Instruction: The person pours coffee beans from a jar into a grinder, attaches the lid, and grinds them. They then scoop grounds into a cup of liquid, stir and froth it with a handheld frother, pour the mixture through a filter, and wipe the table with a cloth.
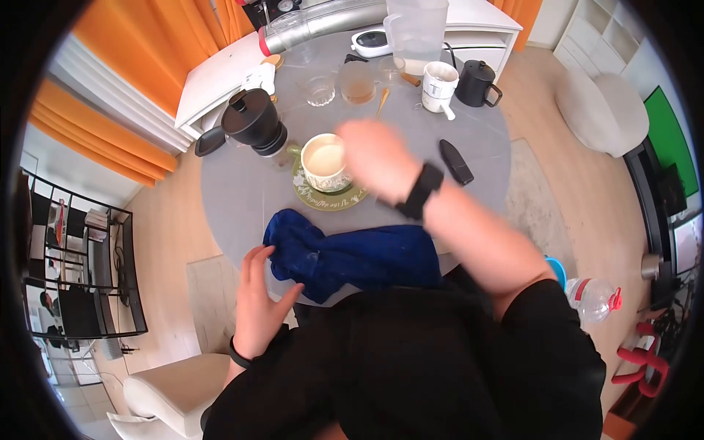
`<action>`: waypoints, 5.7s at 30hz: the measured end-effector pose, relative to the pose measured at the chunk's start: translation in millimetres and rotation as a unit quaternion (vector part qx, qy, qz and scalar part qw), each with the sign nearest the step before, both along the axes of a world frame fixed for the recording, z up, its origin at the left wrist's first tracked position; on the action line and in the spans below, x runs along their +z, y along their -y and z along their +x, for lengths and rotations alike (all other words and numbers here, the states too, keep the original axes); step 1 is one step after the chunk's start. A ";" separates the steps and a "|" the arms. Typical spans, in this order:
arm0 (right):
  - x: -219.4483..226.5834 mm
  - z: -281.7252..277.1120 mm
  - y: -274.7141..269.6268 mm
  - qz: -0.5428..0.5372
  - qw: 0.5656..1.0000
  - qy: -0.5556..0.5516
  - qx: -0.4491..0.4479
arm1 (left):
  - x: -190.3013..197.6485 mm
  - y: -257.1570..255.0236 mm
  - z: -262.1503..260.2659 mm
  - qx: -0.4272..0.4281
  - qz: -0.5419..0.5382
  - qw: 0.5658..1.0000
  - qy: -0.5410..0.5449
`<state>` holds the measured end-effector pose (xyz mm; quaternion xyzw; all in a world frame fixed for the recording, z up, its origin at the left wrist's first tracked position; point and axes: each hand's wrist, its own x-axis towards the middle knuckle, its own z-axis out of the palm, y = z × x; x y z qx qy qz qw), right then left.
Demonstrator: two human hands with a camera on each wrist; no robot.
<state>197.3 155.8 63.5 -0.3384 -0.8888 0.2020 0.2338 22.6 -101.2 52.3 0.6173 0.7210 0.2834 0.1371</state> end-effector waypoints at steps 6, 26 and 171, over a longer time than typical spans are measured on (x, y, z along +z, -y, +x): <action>-86.3 15.4 -153.9 0.275 0.941 0.192 -0.033 | -5.3 -45.6 55.5 -0.152 -0.092 0.973 -0.145; -74.2 33.6 -129.3 0.125 0.978 0.134 0.094 | -40.9 -14.0 -88.8 0.095 -0.060 0.984 -0.136; -19.8 64.9 114.0 0.135 0.987 -0.086 0.026 | 0.7 -38.7 18.7 0.005 0.282 0.958 0.058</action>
